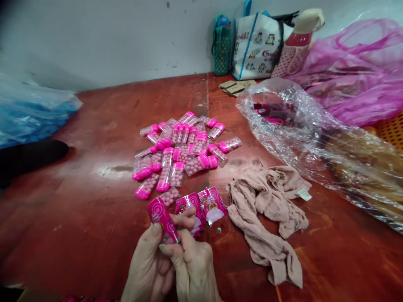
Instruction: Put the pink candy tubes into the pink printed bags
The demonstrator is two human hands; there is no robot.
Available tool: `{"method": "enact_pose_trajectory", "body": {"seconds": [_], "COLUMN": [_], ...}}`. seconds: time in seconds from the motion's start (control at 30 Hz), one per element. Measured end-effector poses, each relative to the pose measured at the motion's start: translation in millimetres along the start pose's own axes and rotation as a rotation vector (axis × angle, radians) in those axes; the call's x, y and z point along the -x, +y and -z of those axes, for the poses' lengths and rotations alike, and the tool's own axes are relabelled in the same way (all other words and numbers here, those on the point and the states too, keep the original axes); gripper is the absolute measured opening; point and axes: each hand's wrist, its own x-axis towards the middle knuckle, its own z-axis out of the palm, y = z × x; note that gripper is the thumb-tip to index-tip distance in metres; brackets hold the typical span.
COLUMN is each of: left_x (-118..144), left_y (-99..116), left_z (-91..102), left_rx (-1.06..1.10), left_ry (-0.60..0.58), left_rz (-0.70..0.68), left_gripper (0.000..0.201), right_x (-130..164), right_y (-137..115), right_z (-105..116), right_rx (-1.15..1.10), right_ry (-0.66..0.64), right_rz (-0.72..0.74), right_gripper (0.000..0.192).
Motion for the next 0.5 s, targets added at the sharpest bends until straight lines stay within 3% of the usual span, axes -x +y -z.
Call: {"method": "enact_pose_trajectory", "body": {"seconds": [0.17,0.43,0.5], "left_x": [0,4,5], "left_y": [-4,-4,-1], "left_z": [2.0,10.7,12.1], "left_rx": [-0.007,-0.010,-0.017], "left_ry": [0.002,-0.033,-0.018], "left_rz": [-0.060,-0.118,-0.133], "left_gripper": [0.029,0.037,0.036], "right_x": [-2,3,5], "right_y": [4,-6,-3], "right_z": [2,4,0], "right_rx": [-0.061,0.104,0.096], "right_ry": [0.010,0.114,0.087], "right_rz": [-0.039,-0.025,-0.035], "right_gripper": [0.038,0.048,0.049]}}
